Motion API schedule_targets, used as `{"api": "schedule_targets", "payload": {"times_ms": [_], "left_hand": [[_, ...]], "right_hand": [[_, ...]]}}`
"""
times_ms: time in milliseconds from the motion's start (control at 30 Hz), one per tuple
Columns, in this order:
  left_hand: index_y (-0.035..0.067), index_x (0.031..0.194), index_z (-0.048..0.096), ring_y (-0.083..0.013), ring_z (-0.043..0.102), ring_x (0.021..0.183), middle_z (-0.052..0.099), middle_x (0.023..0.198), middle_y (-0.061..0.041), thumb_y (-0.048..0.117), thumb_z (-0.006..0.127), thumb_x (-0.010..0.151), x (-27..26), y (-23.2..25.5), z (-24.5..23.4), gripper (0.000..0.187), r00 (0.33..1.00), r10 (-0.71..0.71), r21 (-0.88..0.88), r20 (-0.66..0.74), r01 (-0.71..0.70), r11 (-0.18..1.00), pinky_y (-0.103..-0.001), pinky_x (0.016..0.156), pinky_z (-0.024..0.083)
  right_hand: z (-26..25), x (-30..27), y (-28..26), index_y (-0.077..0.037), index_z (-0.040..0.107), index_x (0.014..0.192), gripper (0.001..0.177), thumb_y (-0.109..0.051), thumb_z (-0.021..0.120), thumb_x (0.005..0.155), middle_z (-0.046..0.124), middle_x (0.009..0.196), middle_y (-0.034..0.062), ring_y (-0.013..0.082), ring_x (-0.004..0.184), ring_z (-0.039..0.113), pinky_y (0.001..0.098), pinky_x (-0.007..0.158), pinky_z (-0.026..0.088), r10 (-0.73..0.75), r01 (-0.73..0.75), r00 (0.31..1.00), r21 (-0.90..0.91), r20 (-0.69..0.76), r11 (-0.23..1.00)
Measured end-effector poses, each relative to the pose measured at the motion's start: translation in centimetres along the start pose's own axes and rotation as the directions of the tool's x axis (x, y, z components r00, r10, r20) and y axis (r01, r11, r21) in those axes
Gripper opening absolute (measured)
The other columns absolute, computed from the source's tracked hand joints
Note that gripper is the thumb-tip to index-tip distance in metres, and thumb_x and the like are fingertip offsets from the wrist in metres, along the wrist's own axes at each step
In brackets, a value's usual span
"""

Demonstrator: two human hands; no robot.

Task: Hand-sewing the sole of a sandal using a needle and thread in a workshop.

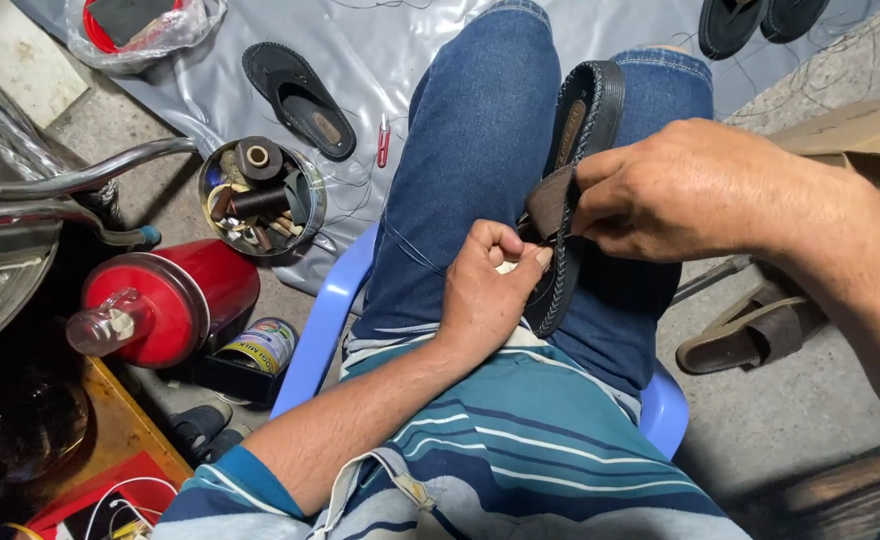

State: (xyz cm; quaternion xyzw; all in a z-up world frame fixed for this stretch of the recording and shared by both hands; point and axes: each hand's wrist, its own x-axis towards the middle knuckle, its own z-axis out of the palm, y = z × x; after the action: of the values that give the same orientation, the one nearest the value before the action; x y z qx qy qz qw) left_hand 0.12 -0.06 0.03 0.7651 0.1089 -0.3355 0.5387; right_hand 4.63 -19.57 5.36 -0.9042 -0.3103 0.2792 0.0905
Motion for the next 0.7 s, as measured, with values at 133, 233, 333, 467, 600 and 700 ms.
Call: {"api": "schedule_targets", "payload": {"times_ms": [133,233,333,467,600,700], "left_hand": [[0.017,0.076,0.048,-0.0041,0.056,0.064,0.062,0.069,0.006,0.021,0.068,0.073,0.0,0.2,0.1,0.021,1.0,-0.011,0.002,-0.009,0.011,1.0,-0.022,0.066,0.044],[0.017,0.075,0.048,-0.005,0.054,0.063,0.06,0.068,0.006,0.02,0.066,0.073,0.0,0.4,0.0,0.018,1.0,-0.003,-0.001,-0.022,0.003,1.0,-0.022,0.064,0.044],[0.017,0.073,0.049,-0.0049,0.049,0.061,0.054,0.065,0.007,0.021,0.066,0.073,0.0,-0.6,0.2,0.017,0.998,0.027,0.009,-0.057,-0.026,1.0,-0.023,0.061,0.041],[0.017,0.075,0.048,-0.0032,0.046,0.059,0.054,0.062,0.007,0.022,0.068,0.074,-0.2,-0.5,0.1,0.02,0.999,0.018,-0.041,-0.046,-0.02,0.999,-0.023,0.059,0.039],[0.018,0.075,0.047,-0.0073,0.046,0.056,0.05,0.059,0.007,0.022,0.064,0.074,-1.1,0.0,-0.3,0.017,0.992,0.082,0.036,-0.096,-0.079,0.996,-0.026,0.059,0.041],[0.017,0.075,0.046,-0.0065,0.064,0.068,0.069,0.076,0.005,0.018,0.065,0.075,-1.5,0.8,-0.8,0.019,0.976,0.216,0.043,-0.039,-0.215,0.976,-0.023,0.064,0.049]], "right_hand": [[-0.6,0.5,-0.4,-0.027,0.061,0.079,0.014,-0.039,0.055,0.075,0.057,0.084,-0.0166,0.0222,0.059,0.061,0.0395,0.042,0.048,0.052,-0.051,0.995,-0.014,0.089,0.999],[-1.2,0.8,-1.5,-0.025,0.06,0.077,0.014,-0.036,0.05,0.078,0.056,0.092,-0.0173,0.0263,0.06,0.063,0.0423,0.042,0.049,0.095,-0.087,0.988,-0.071,0.121,0.994],[-1.9,1.3,-3.3,-0.022,0.058,0.085,0.018,-0.032,0.043,0.082,0.054,0.101,-0.0139,0.031,0.062,0.065,0.0465,0.045,0.05,0.147,-0.13,0.972,-0.101,0.183,0.986],[-0.9,1.3,-4.8,-0.02,0.054,0.09,0.015,-0.027,0.042,0.085,0.055,0.09,-0.001,0.0311,0.063,0.067,0.0455,0.041,0.05,0.21,-0.188,0.971,-0.178,0.115,0.966],[-0.5,0.1,-4.7,-0.015,0.057,0.085,0.015,-0.023,0.045,0.083,0.054,0.105,-0.0047,0.0313,0.061,0.066,0.0472,0.039,0.05,0.229,-0.223,0.973,-0.137,0.035,0.965],[0.0,-1.1,-4.0,-0.02,0.051,0.07,0.019,-0.031,0.049,0.085,0.048,0.074,-0.0005,0.025,0.058,0.059,0.0424,0.039,0.047,0.22,-0.222,0.975,-0.135,-0.031,0.966]]}}
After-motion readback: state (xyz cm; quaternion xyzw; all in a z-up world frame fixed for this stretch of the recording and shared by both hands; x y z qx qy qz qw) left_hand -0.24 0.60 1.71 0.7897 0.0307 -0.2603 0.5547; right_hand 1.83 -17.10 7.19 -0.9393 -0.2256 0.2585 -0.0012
